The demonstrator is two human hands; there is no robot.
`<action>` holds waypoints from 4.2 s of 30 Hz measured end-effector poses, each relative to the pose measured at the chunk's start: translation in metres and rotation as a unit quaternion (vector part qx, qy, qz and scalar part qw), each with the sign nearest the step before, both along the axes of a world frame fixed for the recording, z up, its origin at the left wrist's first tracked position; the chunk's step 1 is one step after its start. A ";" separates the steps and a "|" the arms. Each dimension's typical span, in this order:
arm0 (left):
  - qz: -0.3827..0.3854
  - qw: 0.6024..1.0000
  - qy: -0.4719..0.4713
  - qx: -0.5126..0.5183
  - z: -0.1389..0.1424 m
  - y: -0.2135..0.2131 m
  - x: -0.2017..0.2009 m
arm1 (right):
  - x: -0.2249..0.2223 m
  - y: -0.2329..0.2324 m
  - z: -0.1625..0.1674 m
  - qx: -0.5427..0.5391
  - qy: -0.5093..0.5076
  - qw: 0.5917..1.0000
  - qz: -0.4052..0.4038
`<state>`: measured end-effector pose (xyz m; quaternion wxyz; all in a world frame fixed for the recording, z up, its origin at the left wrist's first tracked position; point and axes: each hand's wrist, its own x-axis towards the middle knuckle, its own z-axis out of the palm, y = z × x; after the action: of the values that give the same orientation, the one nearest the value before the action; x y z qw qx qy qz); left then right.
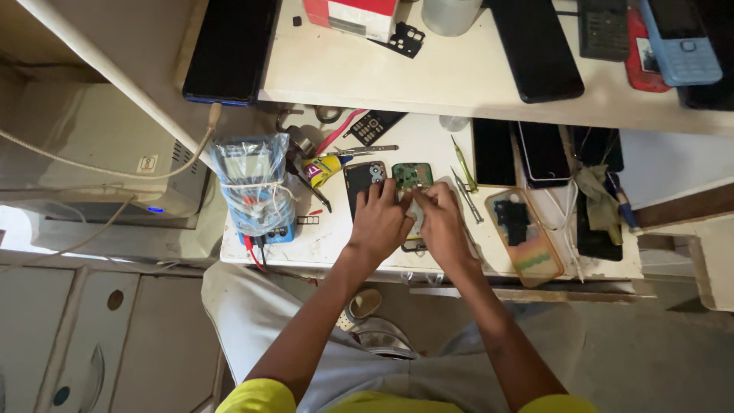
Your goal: The person works at a cluttered repair bench, using a screwdriver to unscrew and pry open a smartphone. They remove the back cover, lift out the battery and internal components, and continue manipulating the exposed board and parts with their hands and small tools.
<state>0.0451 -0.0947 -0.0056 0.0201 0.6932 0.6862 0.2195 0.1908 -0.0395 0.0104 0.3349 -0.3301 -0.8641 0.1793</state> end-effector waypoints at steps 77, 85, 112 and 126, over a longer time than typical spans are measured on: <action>0.101 0.990 -0.062 0.076 0.021 -0.019 0.011 | 0.030 0.052 -0.017 -0.094 -0.042 0.985 0.137; 0.250 0.950 -0.188 0.003 -0.004 -0.021 -0.002 | 0.029 0.046 -0.014 -0.130 -0.013 0.981 0.143; 0.168 0.942 -0.255 0.142 0.008 -0.001 0.019 | 0.021 0.029 -0.007 -0.091 -0.012 0.992 0.084; 0.153 0.981 -0.057 0.103 -0.009 0.012 0.030 | 0.018 0.017 0.001 -0.020 0.022 0.997 0.069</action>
<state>0.0748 -0.0822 -0.0141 -0.0465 0.5647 0.7556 0.3287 0.2087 -0.0229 0.0112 0.3342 -0.2723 -0.8735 0.2262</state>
